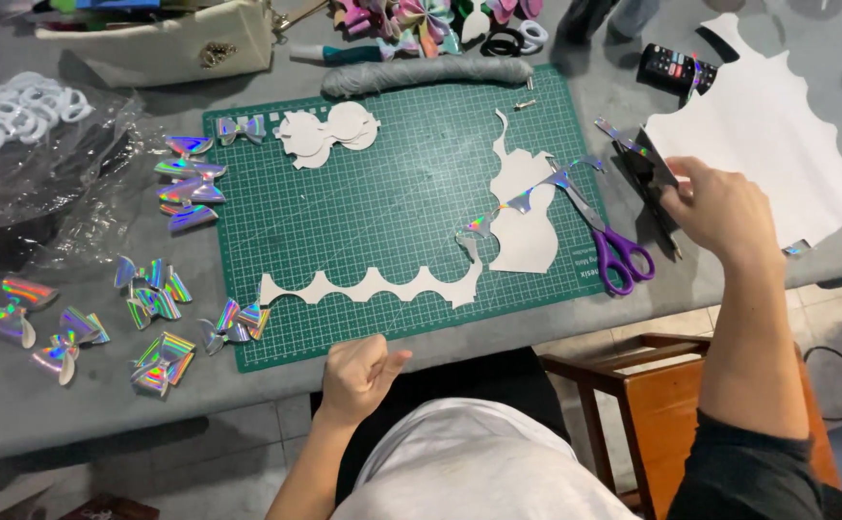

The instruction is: Cutting out paper or vinyl templates for bows using scissors on a cutting mat.

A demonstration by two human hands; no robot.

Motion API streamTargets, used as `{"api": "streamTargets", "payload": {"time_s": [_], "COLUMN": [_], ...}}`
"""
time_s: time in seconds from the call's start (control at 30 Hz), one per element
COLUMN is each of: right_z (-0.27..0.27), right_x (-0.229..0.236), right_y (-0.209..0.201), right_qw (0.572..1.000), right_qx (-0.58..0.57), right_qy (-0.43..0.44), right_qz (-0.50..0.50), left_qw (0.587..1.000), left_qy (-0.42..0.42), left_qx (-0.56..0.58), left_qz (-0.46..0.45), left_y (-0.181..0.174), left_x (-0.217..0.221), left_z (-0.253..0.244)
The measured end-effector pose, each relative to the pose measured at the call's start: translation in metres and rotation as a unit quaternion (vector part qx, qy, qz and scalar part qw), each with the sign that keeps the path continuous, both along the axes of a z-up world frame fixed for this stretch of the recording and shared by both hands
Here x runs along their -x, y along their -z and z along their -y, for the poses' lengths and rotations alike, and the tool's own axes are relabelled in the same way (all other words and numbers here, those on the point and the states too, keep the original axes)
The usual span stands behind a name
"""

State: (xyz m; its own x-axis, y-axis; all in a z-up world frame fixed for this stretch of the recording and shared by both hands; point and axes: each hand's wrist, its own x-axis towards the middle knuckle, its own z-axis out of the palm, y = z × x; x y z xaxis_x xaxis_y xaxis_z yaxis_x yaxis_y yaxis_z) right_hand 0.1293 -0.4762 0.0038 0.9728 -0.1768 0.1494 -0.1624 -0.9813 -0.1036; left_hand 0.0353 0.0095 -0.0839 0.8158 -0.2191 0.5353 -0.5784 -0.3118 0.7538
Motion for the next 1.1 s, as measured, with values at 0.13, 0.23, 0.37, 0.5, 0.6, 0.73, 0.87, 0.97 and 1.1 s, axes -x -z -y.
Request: {"api": "streamTargets", "payload": {"time_s": [0.13, 0.23, 0.37, 0.5, 0.6, 0.73, 0.87, 0.97, 1.1], "right_z": [-0.010, -0.018, -0.042, -0.108, -0.148, -0.197, -0.260, -0.282, -0.281], "right_x": [0.008, 0.003, 0.006, 0.040, 0.078, 0.087, 0.102, 0.108, 0.106], "right_y": [0.004, -0.003, -0.016, -0.061, -0.066, -0.035, -0.018, -0.014, -0.015], "right_qw": [0.998, 0.997, 0.992, 0.986, 0.989, 0.791, 0.616, 0.563, 0.573], "right_qx": [0.034, 0.053, 0.091, 0.110, -0.026, -0.394, -0.482, -0.480, -0.460], "right_qy": [-0.028, -0.020, -0.015, 0.010, -0.118, -0.466, -0.577, -0.602, -0.611], "right_qz": [-0.051, -0.055, -0.083, -0.126, 0.086, -0.040, -0.237, -0.299, -0.294], "left_qw": [1.000, 1.000, 1.000, 0.997, 0.991, 0.990, 0.992, 0.994, 0.994], "left_qy": [0.014, 0.007, 0.018, 0.029, 0.040, 0.026, 0.037, 0.035, 0.035], "left_qx": [-0.012, -0.014, 0.001, 0.006, -0.018, -0.040, -0.035, -0.027, -0.024], "left_qz": [-0.007, 0.006, -0.004, -0.071, -0.127, -0.131, -0.119, -0.103, -0.101], "left_y": [-0.001, -0.003, 0.008, -0.002, -0.015, -0.017, -0.019, -0.021, -0.017], "left_x": [0.007, 0.003, 0.004, 0.000, 0.000, -0.004, -0.003, -0.003, -0.003], "left_z": [-0.001, 0.001, -0.002, -0.005, -0.001, 0.002, 0.001, 0.002, 0.002]}}
